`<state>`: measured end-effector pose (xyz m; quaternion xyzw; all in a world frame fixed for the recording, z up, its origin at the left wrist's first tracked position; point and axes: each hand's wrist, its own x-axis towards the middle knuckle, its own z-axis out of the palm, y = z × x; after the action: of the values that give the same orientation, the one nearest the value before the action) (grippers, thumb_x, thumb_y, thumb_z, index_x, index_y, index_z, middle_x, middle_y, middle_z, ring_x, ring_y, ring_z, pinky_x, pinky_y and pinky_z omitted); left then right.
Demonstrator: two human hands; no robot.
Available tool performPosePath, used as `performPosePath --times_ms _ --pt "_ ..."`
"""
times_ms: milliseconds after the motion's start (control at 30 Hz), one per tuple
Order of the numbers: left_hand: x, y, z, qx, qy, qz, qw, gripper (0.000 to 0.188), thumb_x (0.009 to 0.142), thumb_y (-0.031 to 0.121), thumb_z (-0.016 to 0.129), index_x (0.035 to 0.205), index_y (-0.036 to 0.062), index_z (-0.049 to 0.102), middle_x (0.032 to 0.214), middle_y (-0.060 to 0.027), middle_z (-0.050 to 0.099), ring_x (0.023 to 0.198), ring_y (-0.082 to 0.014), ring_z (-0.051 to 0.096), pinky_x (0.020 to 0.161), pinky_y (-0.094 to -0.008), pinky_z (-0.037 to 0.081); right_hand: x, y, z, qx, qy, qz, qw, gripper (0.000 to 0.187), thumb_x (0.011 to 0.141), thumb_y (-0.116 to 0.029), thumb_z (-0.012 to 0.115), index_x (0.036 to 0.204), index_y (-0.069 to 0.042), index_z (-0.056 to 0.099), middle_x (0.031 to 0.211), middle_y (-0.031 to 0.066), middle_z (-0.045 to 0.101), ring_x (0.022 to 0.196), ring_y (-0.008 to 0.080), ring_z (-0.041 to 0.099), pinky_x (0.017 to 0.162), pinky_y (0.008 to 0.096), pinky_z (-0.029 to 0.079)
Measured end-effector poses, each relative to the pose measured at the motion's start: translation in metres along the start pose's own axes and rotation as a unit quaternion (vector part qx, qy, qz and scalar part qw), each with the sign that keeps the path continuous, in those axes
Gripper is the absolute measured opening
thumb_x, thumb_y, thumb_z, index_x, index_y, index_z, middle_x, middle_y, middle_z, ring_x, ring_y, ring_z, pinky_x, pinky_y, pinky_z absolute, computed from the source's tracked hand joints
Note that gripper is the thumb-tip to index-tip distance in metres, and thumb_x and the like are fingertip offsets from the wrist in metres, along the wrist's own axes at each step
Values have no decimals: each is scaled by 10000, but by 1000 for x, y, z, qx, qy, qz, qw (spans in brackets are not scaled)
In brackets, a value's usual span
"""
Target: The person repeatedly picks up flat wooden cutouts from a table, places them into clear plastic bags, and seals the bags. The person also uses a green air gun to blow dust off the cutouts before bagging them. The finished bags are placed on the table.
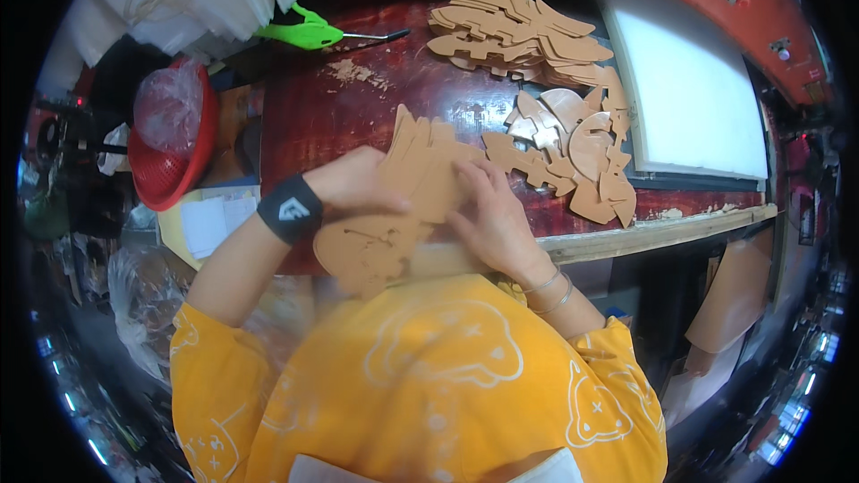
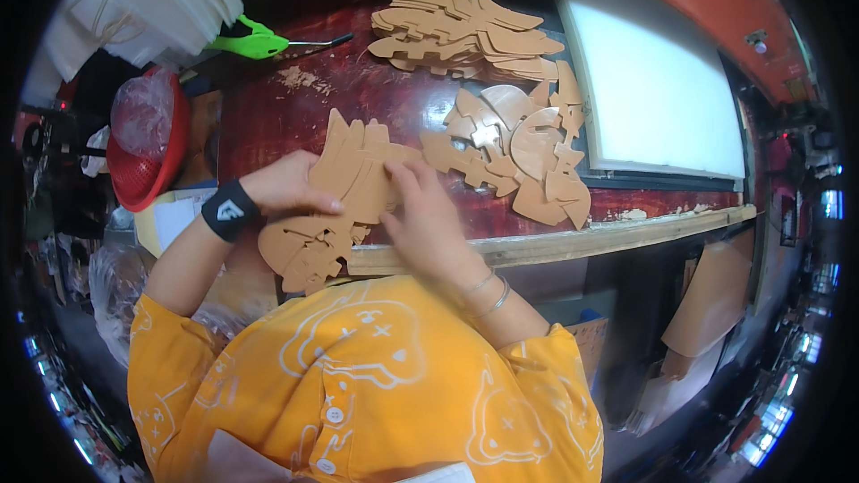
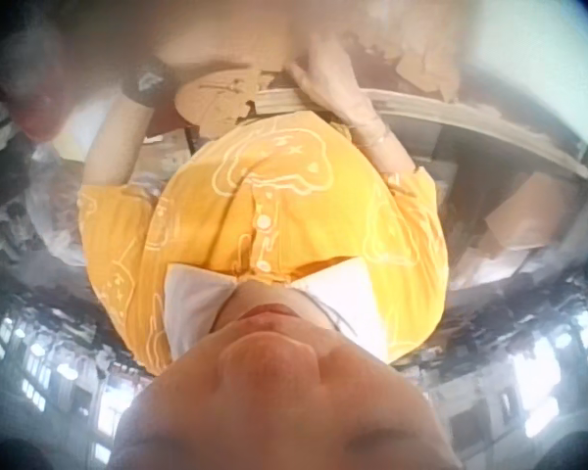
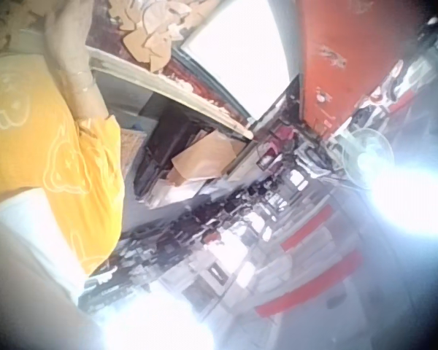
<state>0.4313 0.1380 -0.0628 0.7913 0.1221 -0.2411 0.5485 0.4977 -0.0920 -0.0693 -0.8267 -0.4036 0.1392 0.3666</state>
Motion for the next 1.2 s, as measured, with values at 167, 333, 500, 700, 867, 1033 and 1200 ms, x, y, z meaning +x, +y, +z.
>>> performPosePath --times_ms 167,333,500,700,867,1033,1200 --pt "-12 5 10 161 69 141 974 457 661 238 710 1081 83 615 1015 -190 623 908 -347 581 825 -404 471 18 1 -19 58 -73 63 994 440 756 -93 654 1166 -40 505 1123 138 517 852 205 593 752 299 489" --pt "-12 -2 2 -210 -70 102 970 446 743 83 704 1146 -20 541 1050 -70 628 970 -133 569 885 -297 455 100 -6 -58 73 59 -1 996 286 783 -73 630 1059 -12 591 925 78 612 787 151 600 679 271 497" --pt "-26 -20 -19 -216 -66 88 970 496 745 86 711 1187 -22 512 1102 -64 605 996 -129 559 905 -296 441 230 -56 21 -40 95 -214 971 621 731 -199 700 1289 -107 444 1257 224 435 1114 352 487 955 398 419" --pt "-57 -69 -34 -438 75 70 893 397 815 54 637 1186 -18 515 1123 -70 599 1020 -146 563 897 -311 449 277 -67 111 -29 -2 -246 969 620 691 -257 737 1246 -143 485 1185 176 457 1040 346 529 858 415 483" --pt "-58 -94 -38 -483 145 96 858 417 866 67 571 1256 -3 441 1203 -87 547 1090 -187 541 947 -335 422 259 -77 45 -176 22 -171 969 346 739 -298 694 993 -67 650 1060 144 554 937 303 585 792 394 507" --pt "-43 -97 -42 -576 106 163 794 431 903 146 527 1296 22 399 1240 -117 519 1134 -245 523 982 -381 407 190 -116 -57 226 -11 -167 960 377 835 -250 641 1118 -26 533 858 52 601 717 111 562 617 241 456" --pt "-12 -104 -29 -592 67 225 771 444 924 175 493 1331 41 374 1274 -114 505 1150 -265 513 1000 -425 393 122 -119 -71 570 -157 -153 792 350 884 -251 527 1097 25 499 940 117 594 725 154 559 653 253 465"
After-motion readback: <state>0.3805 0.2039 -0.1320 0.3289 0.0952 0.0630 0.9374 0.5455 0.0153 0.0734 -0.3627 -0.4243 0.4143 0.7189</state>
